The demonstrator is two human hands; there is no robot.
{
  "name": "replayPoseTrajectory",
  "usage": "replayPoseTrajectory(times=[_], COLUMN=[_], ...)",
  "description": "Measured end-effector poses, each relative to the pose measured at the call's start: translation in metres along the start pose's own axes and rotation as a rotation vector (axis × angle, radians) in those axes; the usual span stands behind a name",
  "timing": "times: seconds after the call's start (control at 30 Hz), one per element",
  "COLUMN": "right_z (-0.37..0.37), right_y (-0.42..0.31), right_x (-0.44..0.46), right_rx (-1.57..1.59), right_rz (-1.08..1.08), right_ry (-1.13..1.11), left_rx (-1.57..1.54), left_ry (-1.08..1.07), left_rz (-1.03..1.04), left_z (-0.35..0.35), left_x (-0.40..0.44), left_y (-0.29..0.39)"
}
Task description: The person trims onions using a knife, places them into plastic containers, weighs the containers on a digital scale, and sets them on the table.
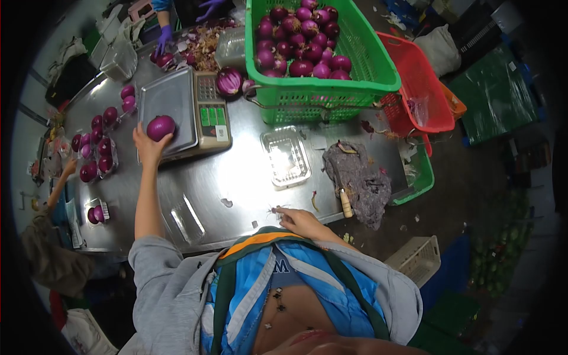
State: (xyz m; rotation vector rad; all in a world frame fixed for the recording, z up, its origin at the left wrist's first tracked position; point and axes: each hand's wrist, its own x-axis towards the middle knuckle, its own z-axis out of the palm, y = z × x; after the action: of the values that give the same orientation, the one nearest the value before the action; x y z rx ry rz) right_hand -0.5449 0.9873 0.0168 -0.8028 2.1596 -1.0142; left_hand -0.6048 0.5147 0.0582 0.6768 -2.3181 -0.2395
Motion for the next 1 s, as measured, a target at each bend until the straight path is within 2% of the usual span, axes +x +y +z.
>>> replayPoseTrajectory(times=[0.03, 0.1, 0.17, 0.23, 0.3, 0.37, 0.43, 0.53, 0.63, 0.7, 0.77, 0.83, 0.9, 1.0], right_z=[-0.001, 0.000, -0.001, 0.001, 0.000, -0.002, -0.002, 0.008, 0.018, 0.040, 0.043, 0.035, 0.026, 0.015], right_y=[-0.002, 0.000, 0.001, 0.003, 0.005, 0.007, 0.008, 0.013, -0.005, 0.002, -0.009, -0.023, -0.036, -0.047], right_x=[0.000, 0.000, -0.002, -0.002, 0.000, 0.005, 0.009, 0.023, 0.033, 0.038, 0.038, 0.039, 0.041, 0.043], right_rx=[0.012, -0.008, -0.002, 0.010, 0.006, -0.006, 0.080, 0.099, 0.212, 0.329, 0.393, 0.399, 0.375, 0.366], right_rz=[0.003, 0.015, 0.048, 0.038, 0.082, 0.023, 0.046, 0.028, 0.000, -0.183, -0.207, -0.162, -0.096, -0.011], right_ry=[0.003, 0.023, 0.026, 0.036, 0.042, 0.029, 0.047, -0.046, -0.229, -0.259, -0.356, -0.440, -0.492, -0.494], left_rx=[-0.003, -0.171, -0.135, -0.136, -0.268, -0.487, -0.511, -0.392, -0.310, -0.286, -0.186, -0.142, -0.149, 0.135], left_ry=[0.019, -0.248, -0.206, -0.171, -0.142, -0.093, -0.110, -0.269, -0.371, -0.317, -0.339, -0.278, -0.162, 0.021], left_rz=[0.001, -0.126, -0.221, -0.151, -0.232, -0.225, -0.220, -0.409, -0.590, -0.636, -0.642, -0.619, -0.756, -0.720], left_z=[0.010, 0.039, 0.039, 0.029, 0.013, -0.012, -0.056, -0.093, -0.097, -0.100, -0.104, -0.107, -0.115, -0.099], left_x=[0.008, 0.018, 0.019, 0.015, 0.001, -0.035, -0.084, -0.166, -0.226, -0.245, -0.251, -0.248, -0.222, -0.203], left_y=[-0.005, -0.025, -0.012, -0.002, 0.000, -0.008, -0.005, -0.012, -0.023, -0.029, -0.034, -0.060, -0.097, -0.205])
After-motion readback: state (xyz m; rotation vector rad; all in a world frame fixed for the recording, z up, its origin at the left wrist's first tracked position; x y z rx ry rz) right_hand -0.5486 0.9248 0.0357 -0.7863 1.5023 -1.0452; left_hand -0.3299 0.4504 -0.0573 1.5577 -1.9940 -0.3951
